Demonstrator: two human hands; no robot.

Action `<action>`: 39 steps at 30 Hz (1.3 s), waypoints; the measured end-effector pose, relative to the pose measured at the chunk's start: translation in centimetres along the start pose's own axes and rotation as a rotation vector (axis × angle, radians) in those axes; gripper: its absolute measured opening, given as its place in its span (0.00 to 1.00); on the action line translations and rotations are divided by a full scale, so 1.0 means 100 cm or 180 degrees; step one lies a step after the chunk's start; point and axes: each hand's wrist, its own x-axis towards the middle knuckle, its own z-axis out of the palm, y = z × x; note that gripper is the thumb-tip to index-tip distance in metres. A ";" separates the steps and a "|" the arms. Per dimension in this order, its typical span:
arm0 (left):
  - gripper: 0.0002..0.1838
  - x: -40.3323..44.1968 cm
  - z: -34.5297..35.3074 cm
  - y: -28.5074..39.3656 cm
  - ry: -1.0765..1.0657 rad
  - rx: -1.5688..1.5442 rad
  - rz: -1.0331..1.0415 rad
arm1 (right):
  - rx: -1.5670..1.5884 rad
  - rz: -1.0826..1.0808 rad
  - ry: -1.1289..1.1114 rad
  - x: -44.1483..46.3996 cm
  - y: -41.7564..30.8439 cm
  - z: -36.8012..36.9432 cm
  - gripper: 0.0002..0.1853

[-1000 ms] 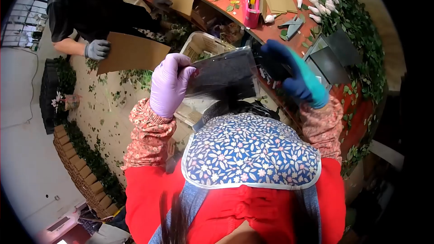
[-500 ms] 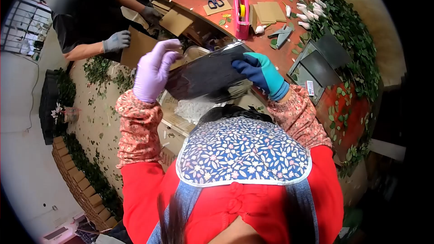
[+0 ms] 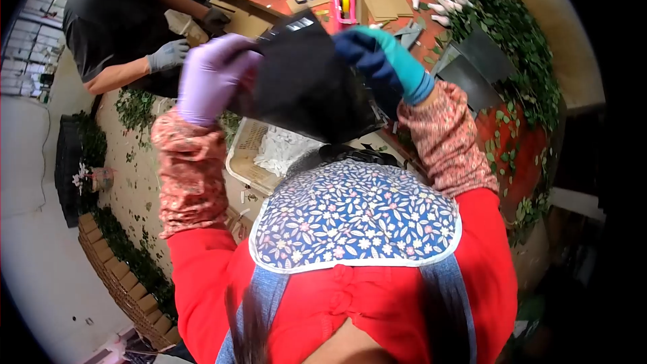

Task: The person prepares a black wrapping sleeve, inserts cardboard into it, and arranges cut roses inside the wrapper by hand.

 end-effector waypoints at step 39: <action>0.14 -0.055 -0.166 -0.200 0.0816 -0.2103 -0.1644 | 0.0057 -0.0912 0.2349 -0.116 0.066 -0.077 0.12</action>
